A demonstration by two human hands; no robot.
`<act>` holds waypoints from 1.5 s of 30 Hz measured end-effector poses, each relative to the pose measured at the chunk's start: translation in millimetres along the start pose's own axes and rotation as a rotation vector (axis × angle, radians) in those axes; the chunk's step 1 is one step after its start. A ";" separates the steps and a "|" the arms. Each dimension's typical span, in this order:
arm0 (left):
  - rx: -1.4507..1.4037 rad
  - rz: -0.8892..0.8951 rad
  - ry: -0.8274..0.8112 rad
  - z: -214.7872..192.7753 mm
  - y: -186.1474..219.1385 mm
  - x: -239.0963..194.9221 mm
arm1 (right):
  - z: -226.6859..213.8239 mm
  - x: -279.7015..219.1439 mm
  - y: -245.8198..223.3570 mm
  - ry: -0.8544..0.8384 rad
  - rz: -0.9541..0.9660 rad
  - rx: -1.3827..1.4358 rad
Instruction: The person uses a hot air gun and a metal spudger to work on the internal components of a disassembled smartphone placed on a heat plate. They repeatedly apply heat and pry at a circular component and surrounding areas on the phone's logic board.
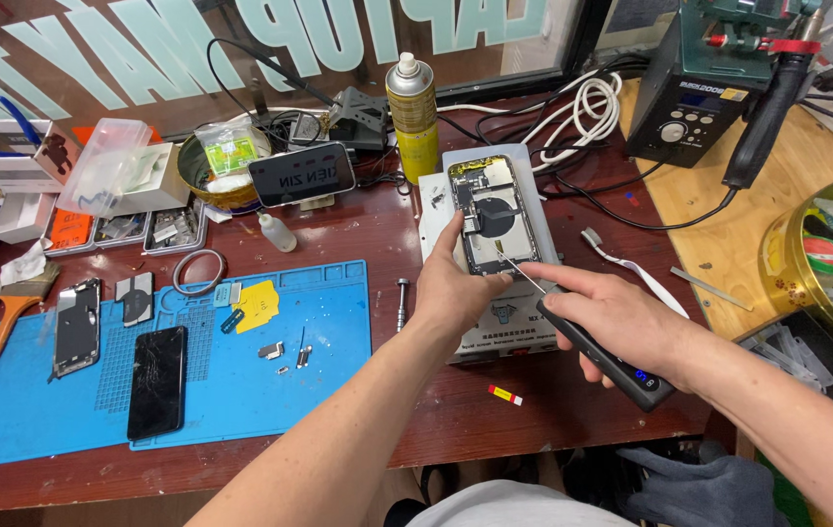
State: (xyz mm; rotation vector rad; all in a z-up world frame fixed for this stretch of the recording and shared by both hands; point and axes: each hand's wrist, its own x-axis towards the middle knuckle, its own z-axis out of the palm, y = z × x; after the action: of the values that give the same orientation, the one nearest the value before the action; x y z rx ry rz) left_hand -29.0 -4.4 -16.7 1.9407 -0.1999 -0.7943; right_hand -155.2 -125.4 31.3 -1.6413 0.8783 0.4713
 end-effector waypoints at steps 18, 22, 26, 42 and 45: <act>-0.041 0.001 -0.017 0.9 -0.4 2.4 | -10.7 7.4 -1.8 -0.031 -0.046 -0.059; -0.029 0.003 -0.010 1.3 -1.2 2.8 | -13.7 10.0 -0.5 -0.048 -0.041 -0.068; -0.017 0.017 -0.003 0.7 -1.8 3.0 | -14.4 10.5 -0.6 -0.076 -0.055 -0.042; 0.041 0.001 -0.004 -1.5 2.7 0.4 | -13.0 8.4 -2.5 -0.109 -0.053 -0.080; 0.053 -0.002 -0.009 -2.7 1.5 0.0 | -10.7 9.0 -3.7 -0.097 -0.047 -0.090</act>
State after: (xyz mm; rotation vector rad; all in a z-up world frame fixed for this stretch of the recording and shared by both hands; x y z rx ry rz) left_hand -27.1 -3.2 -14.6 1.9876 -0.2257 -0.8064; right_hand -148.2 -138.1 30.2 -1.7025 0.7545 0.5602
